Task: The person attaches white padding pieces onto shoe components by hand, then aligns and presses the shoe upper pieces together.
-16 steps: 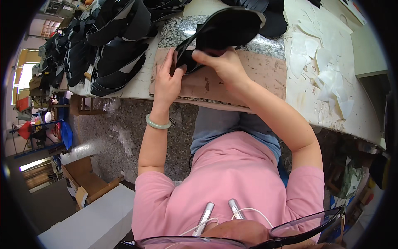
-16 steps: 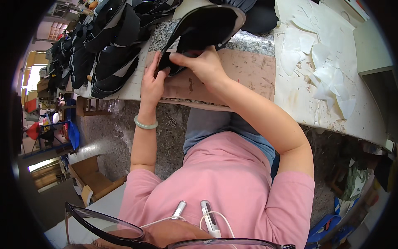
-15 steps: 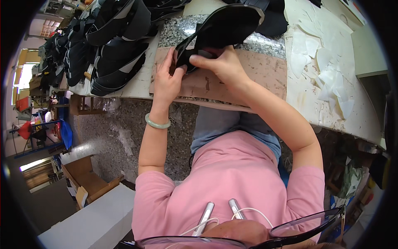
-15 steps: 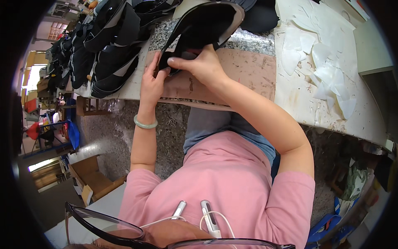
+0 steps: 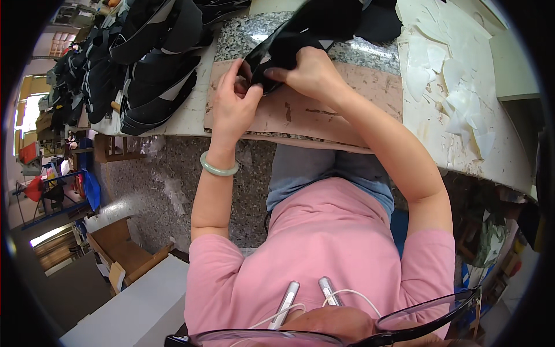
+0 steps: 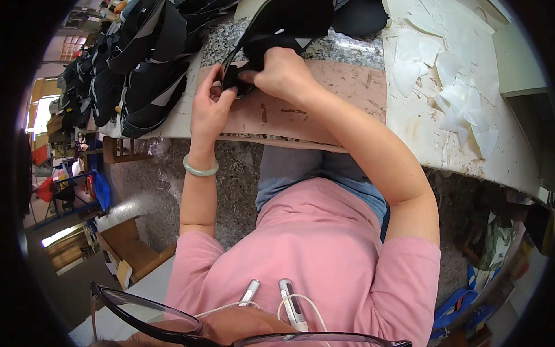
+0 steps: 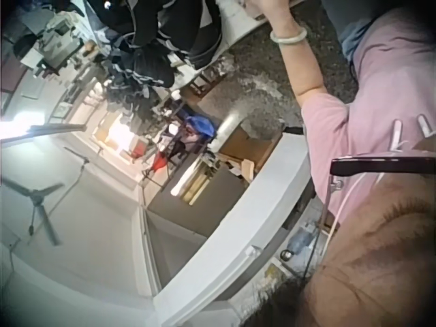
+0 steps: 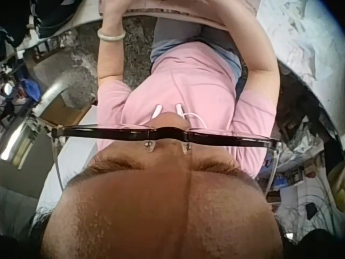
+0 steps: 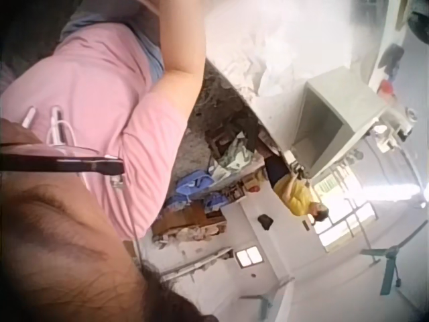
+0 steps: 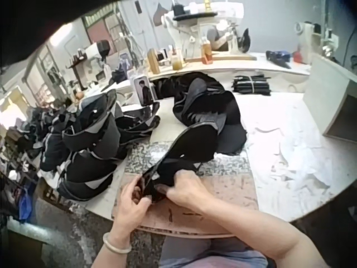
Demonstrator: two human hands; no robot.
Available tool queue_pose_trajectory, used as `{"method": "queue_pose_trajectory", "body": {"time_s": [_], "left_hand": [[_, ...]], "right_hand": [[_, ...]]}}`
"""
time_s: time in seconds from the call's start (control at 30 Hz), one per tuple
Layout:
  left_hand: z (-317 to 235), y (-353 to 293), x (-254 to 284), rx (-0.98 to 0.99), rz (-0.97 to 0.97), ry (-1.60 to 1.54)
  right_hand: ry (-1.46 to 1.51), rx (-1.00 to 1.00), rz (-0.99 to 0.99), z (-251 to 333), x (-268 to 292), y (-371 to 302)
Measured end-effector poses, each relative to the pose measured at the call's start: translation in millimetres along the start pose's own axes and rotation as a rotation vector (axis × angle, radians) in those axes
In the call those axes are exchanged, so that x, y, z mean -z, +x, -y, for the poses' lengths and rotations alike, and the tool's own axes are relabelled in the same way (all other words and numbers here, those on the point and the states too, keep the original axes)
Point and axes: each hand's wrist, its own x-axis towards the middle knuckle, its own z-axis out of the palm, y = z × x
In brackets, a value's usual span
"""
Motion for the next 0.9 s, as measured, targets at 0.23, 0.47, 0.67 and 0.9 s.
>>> {"method": "queue_pose_trajectory", "body": {"time_s": [0.23,0.47,0.67,0.9], "left_hand": [[2,-15,5,-0.034,0.049,-0.097],[-9,-14,17,0.070,0.206,-0.362],[1,-12,17,0.080,0.180,-0.489],[-1,-19,3,-0.012,0.126,-0.312]], "right_hand": [[0.066,0.117,0.125,21,2,-13],[0.139,0.149,0.246,3,-9,-12],[0.195,0.008,0.292,19,4,-25],[-0.017,-0.039,0.470,32,1,-26]]}}
